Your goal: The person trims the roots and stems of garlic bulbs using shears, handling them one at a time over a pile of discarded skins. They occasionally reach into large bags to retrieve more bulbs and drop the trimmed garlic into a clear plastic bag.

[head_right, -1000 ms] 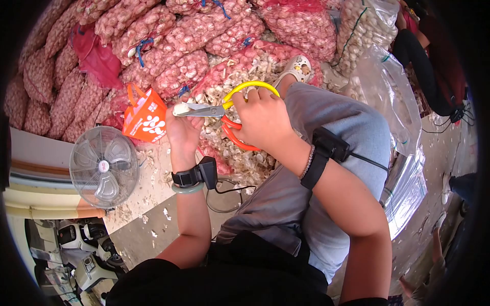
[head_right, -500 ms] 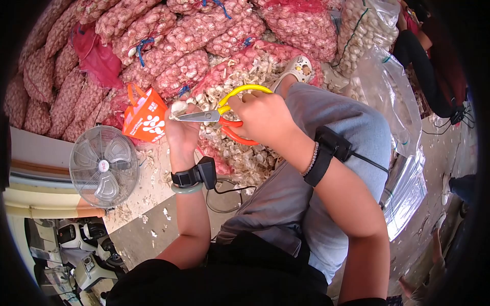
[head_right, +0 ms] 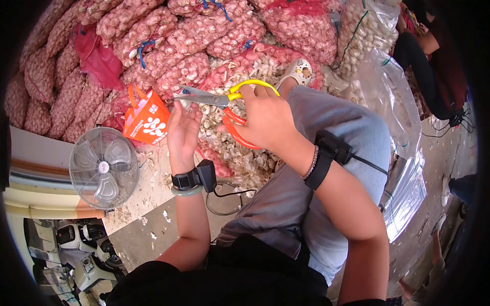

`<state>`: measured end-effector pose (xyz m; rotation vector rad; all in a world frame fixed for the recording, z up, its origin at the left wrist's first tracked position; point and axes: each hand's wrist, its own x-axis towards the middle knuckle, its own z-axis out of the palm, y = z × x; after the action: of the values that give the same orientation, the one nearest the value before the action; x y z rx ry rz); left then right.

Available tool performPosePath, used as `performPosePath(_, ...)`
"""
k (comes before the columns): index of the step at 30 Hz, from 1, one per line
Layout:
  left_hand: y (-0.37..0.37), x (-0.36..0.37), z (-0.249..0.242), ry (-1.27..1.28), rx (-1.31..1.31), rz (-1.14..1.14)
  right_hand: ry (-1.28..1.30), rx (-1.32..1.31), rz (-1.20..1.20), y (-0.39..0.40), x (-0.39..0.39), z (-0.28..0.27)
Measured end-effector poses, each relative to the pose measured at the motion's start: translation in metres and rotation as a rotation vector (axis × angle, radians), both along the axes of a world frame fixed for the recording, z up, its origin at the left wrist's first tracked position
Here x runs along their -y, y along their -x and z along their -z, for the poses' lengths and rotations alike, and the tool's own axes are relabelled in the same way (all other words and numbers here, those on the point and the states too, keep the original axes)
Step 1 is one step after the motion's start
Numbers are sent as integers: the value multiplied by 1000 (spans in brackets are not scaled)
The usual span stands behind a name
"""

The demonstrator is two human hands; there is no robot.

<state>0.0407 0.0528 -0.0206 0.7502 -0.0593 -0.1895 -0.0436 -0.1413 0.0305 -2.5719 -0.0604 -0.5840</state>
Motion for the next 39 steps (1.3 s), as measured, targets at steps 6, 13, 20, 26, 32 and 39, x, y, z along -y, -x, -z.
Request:
performPosePath(6,4,3,-9,-37,119,15,57,-33,-27,0,1,11)
performPosePath(13,1,1,-1,-80,236,62,-54,-350,-92,2,0,-6)
performPosePath(20,-2,-2,0,-86,249,45,-47,-390,-121,-4,1,7)
performPosePath(26,0,1,-1,-41,179,29,-159,-424,32,-1,-2,1)
performPosePath(32,-2,0,2,62,77,18,-42,-154,-26,1,-1,14)
performPosePath(39,-2,5,-8,125,-103,19,137,-5,-34,-1,2,18)
